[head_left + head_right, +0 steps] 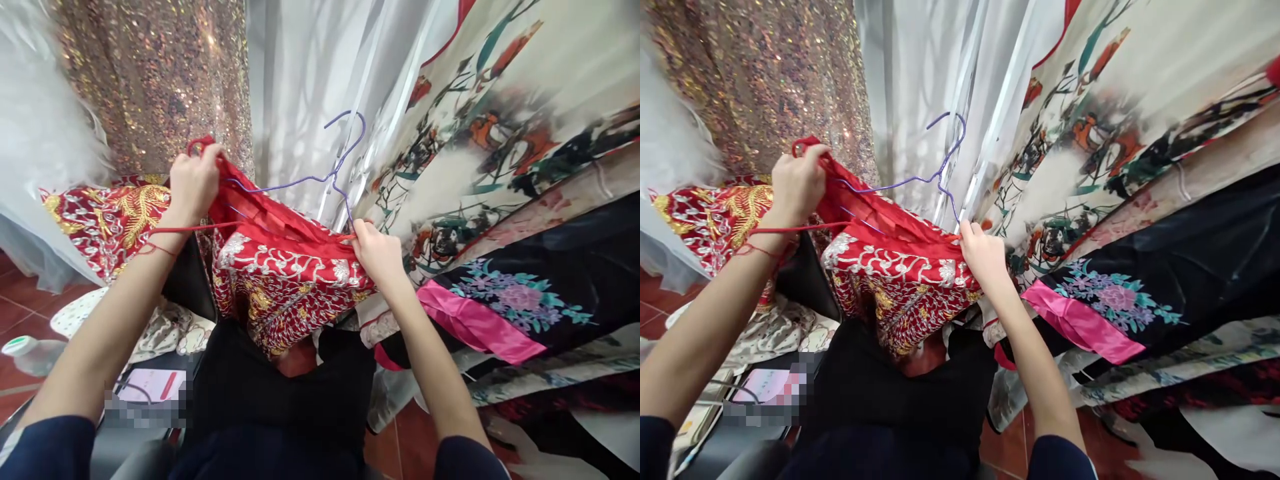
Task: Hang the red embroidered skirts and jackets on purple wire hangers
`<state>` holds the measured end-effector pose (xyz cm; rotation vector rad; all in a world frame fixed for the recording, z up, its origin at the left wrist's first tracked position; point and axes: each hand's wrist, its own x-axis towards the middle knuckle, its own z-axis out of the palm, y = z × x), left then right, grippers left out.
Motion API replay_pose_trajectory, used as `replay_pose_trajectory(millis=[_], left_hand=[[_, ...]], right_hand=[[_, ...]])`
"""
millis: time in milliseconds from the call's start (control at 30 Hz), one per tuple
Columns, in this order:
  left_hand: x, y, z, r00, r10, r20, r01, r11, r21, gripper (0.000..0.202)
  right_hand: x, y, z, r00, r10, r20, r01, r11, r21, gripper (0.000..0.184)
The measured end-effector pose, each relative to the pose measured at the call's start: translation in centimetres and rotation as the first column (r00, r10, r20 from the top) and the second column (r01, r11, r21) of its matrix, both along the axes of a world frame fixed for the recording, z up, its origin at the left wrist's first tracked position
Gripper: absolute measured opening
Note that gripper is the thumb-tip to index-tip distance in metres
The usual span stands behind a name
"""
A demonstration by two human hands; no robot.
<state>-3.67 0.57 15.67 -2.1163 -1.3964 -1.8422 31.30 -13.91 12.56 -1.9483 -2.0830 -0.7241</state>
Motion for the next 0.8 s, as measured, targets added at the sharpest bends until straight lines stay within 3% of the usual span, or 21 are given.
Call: replay_pose_trajectory(millis=[67, 167, 300, 400, 633, 800], left_hand=[[2.5, -1.6, 0.0, 0.983, -0.091, -0.162, 0.090, 0.996, -0.016, 0.024], [7.4, -4.1, -1.5, 0.908, -0.207, -0.363, 0.221, 0.975, -0.003, 0.029], [11.4, -6.2, -4.1, 0.937, -0.179, -0.299, 0.206, 0.977, 0.061, 0.042], [11.2, -6.3, -6.2, 0.960, -0.111, -0.257, 0.130, 0.990, 0.059, 0.051], [7.9, -6.1, -11.7, 0.881, 0.010, -0.473, -0.041, 0.998, -0.055, 0.050], [7.6, -6.7, -13.1, 0.886, 0.049, -0.462, -0.085, 0.995, -0.056, 0.048]], right_hand=[[0.6, -0.3, 0.4, 0.999, -0.032, 0.036, 0.032, 0.999, -0.001, 0.027], [2.1, -1.2, 1.3, 0.994, -0.066, 0.083, 0.064, 0.998, 0.026, 0.028], [4.5, -1.9, 2.4, 0.988, -0.064, 0.143, 0.049, 0.993, 0.103, 0.033], [5.8, -1.0, 2.3, 0.988, -0.026, 0.150, 0.014, 0.997, 0.078, 0.034], [5.9, 2.1, 0.4, 0.998, 0.030, 0.054, -0.034, 0.998, 0.060, 0.031], [5.6, 1.8, -0.1, 0.999, 0.035, 0.005, -0.035, 0.996, 0.078, 0.032]])
